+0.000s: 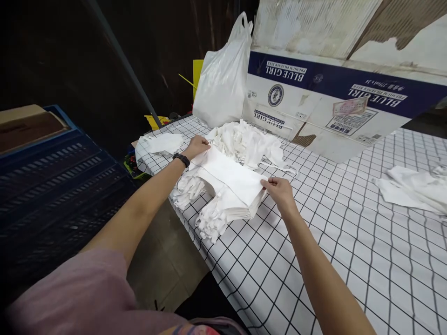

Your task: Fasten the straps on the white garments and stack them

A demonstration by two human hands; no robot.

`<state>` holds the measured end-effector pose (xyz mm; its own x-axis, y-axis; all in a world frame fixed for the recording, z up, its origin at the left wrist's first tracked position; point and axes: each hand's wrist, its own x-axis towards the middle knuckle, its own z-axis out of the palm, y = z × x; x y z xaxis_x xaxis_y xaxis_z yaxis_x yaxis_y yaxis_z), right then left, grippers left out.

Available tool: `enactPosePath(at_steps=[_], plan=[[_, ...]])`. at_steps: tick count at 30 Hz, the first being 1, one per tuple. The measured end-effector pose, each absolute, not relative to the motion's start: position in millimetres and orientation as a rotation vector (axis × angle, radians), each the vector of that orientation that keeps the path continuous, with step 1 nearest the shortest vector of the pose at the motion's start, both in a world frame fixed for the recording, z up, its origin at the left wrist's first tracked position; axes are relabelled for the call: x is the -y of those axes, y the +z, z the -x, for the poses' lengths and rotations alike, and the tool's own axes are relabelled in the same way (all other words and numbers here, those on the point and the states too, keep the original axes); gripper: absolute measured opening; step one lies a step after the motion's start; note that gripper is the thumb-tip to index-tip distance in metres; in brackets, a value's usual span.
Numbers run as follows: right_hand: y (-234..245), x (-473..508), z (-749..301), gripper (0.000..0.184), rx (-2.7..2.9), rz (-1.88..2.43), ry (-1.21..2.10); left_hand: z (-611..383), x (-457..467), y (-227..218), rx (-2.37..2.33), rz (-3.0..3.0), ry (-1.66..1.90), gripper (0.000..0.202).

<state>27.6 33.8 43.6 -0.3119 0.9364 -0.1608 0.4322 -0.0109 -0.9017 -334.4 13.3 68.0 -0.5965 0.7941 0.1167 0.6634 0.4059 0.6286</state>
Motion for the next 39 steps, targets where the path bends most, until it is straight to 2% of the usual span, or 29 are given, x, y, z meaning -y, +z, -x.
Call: enactPosePath(at_steps=[4,11,16,20,23,26,28,31,34,39], plan=[[41,-44,-23,0.026,1.849,1.539,1.069,334,-18,57,-2.500,-1.359,0.817,0.004],[32,-49,-20,0.022,1.972,1.544,0.967,328,-4,46,-2.517,-1.616,0.602,0.014],[37,-67,-21,0.027,2.050,1.541,0.833,324,4,58,-2.529,-1.747,0.537,0.033],[43,-97,13,0.018,2.107,1.489,0.743,305,-12,74,-2.484,-1.918,0.513,0.031],[44,-122,57,0.011,2.178,1.488,0.721,280,-40,81,-2.321,-2.093,0.395,0.026],[39,-139,93,0.029,2.203,1.556,0.705,256,-72,82,-2.211,-2.210,0.275,0.028],[34,-145,104,0.034,2.206,1.585,0.712,244,-90,79,-2.153,-2.278,0.205,0.036],[26,-149,99,0.022,2.183,1.570,0.742,232,-109,72,-2.025,-2.368,0.118,0.042],[26,-150,81,0.013,2.108,1.514,0.797,225,-119,65,-1.951,-2.380,0.106,0.038],[57,-158,57,0.011,1.902,1.343,0.963,217,-124,71,-1.918,-2.320,0.329,0.045]])
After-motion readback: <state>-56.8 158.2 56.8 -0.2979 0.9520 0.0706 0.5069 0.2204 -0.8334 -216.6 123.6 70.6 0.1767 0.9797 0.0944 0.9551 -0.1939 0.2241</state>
